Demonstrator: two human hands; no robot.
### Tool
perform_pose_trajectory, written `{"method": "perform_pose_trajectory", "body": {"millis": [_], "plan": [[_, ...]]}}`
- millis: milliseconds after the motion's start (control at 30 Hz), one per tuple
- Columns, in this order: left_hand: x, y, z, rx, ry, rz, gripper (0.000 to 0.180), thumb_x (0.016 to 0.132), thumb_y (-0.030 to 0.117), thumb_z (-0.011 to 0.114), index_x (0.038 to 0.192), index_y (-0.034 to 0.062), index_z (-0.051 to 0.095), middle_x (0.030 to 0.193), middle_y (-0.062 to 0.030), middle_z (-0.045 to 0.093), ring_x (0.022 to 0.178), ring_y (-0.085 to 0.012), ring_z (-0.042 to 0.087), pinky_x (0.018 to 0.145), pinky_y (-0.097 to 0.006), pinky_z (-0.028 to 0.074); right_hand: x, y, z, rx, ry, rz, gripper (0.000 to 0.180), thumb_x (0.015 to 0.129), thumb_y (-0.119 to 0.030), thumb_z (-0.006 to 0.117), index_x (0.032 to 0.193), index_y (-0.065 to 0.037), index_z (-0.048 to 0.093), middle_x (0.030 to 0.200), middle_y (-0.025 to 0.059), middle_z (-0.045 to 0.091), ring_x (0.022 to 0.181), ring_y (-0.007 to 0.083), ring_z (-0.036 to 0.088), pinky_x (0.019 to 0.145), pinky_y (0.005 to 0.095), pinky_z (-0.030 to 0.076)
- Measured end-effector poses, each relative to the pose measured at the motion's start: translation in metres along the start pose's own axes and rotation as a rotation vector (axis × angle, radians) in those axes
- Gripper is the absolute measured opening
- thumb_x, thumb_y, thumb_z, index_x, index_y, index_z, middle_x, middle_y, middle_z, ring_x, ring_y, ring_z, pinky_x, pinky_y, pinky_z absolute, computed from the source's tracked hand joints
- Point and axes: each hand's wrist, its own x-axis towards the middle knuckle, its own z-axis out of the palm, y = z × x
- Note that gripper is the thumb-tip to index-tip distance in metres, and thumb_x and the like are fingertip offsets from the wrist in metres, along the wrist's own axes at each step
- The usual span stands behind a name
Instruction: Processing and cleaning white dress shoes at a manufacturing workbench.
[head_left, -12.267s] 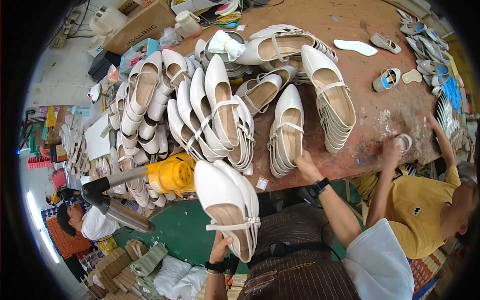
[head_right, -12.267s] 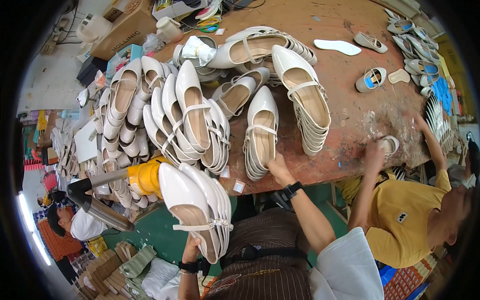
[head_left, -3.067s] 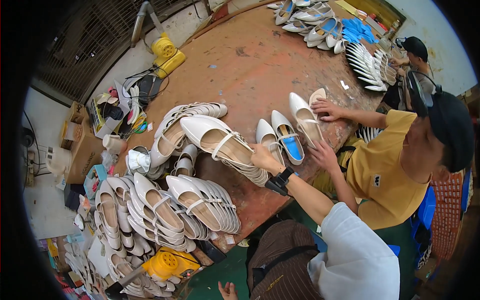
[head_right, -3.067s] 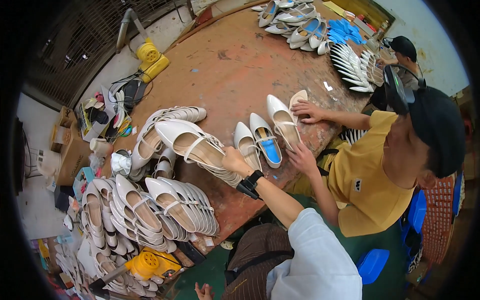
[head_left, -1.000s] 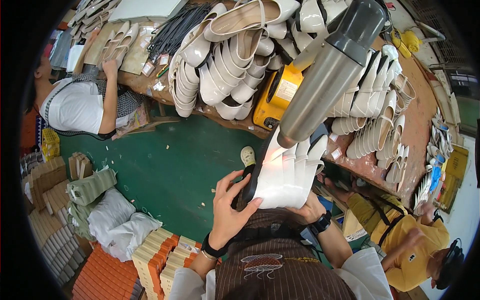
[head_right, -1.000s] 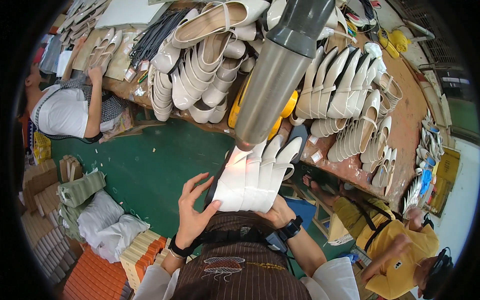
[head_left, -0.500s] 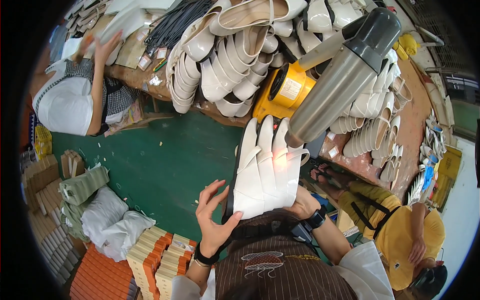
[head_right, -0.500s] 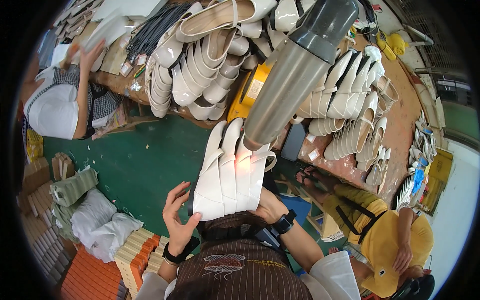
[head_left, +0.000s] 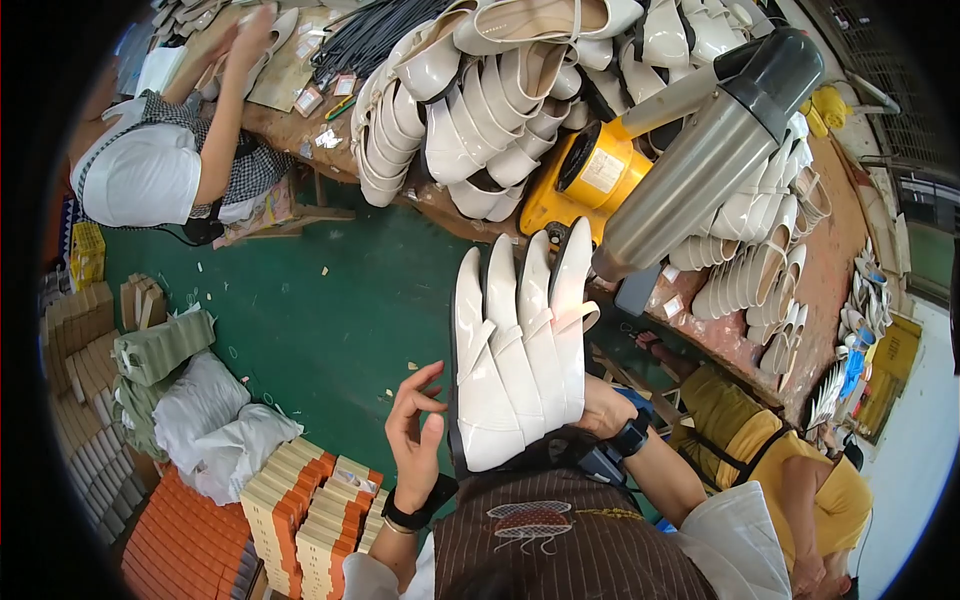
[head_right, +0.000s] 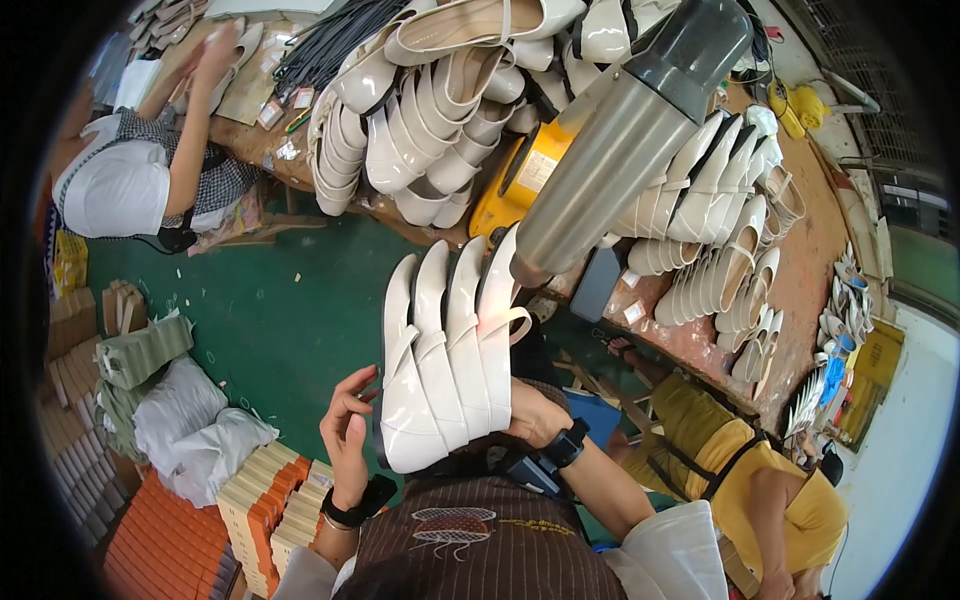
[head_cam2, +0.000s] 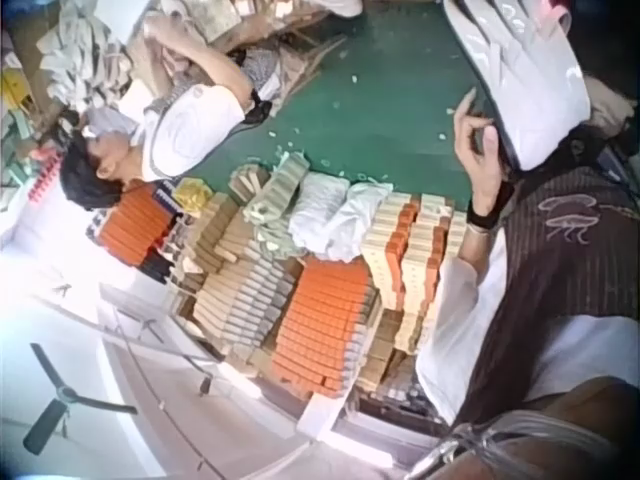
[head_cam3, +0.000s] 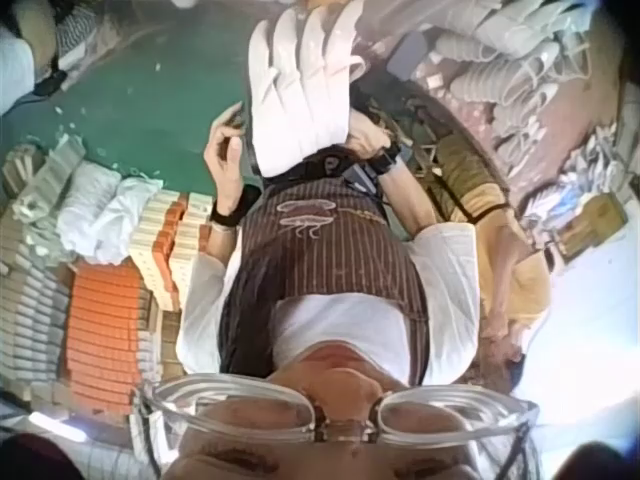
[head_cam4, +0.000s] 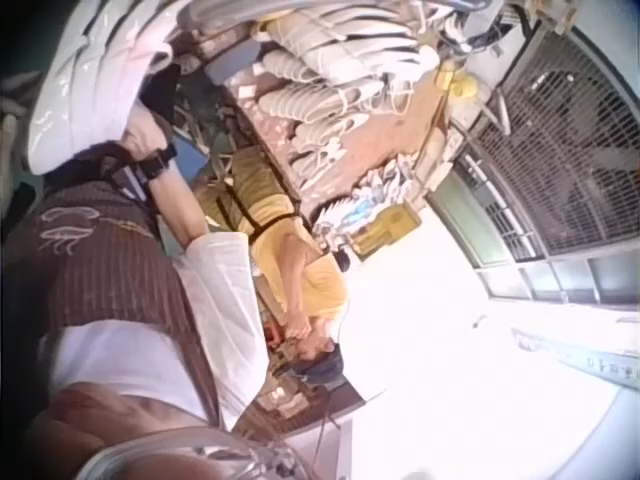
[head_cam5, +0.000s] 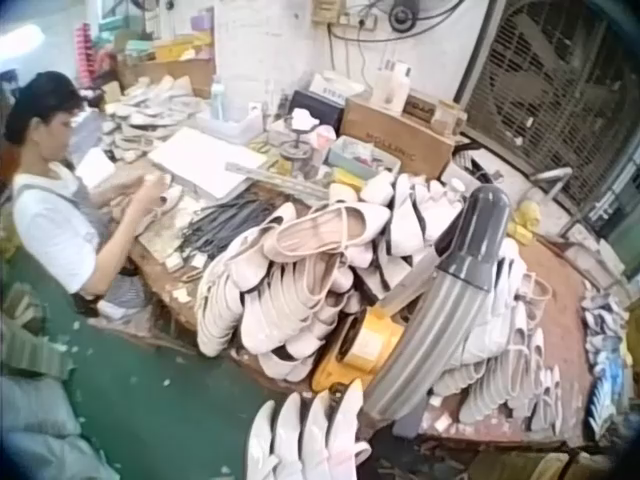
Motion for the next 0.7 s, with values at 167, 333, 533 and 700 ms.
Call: {"method": "perform_pose_trajectory", "body": {"millis": [167,333,533,700], "plan": [[-0.001,-0.007,0.006,-0.022,-0.051,-0.177,0.028,0.089,0.026,0.062,0.078,0.0011,0.053,0.126,-0.0186,0.053,0.112,-0.0247,0.054,0.092,-0.036,0.046,-0.010,0.024,-0.020,-0.075,0.031,-0.023,0.045,0.094,-0.014,0.058,0.133,0.002,0.046,0.121,0.0132,0.061,0.102,0.0195,0.064,0.084,0.0319,0.055],[0.006,-0.017,0.021,0.073,-0.223,-0.410,0.065,0.088,0.029,0.066,0.138,0.0012,0.035,0.128,-0.0231,0.049,0.104,-0.0256,0.058,0.090,-0.036,0.047,-0.015,0.035,-0.028,-0.178,0.109,-0.102,0.044,0.093,-0.013,0.058,0.133,0.001,0.047,0.120,0.0118,0.060,0.099,0.0184,0.063,0.082,0.0282,0.053],[0.034,-0.066,0.040,0.060,-0.460,-0.514,0.083,0.090,0.039,0.060,0.144,-0.0067,0.018,0.144,-0.0262,0.032,0.132,-0.0295,0.039,0.106,-0.034,0.036,-0.021,0.025,0.015,-1.197,0.254,-0.357,0.040,0.074,-0.018,0.052,0.099,0.013,0.055,0.081,0.0277,0.061,0.073,0.0370,0.065,0.067,0.0392,0.051],[0.045,-0.050,0.044,-0.586,-0.390,-0.885,0.055,0.093,0.034,0.053,0.136,0.0014,0.042,0.123,-0.0148,0.059,0.108,-0.0257,0.061,0.097,-0.037,0.048,-0.075,0.014,0.019,-1.330,0.091,-0.493,0.064,0.097,-0.051,0.040,0.104,0.009,0.058,0.088,0.0305,0.061,0.081,0.0336,0.067,0.074,0.0406,0.051]]}}
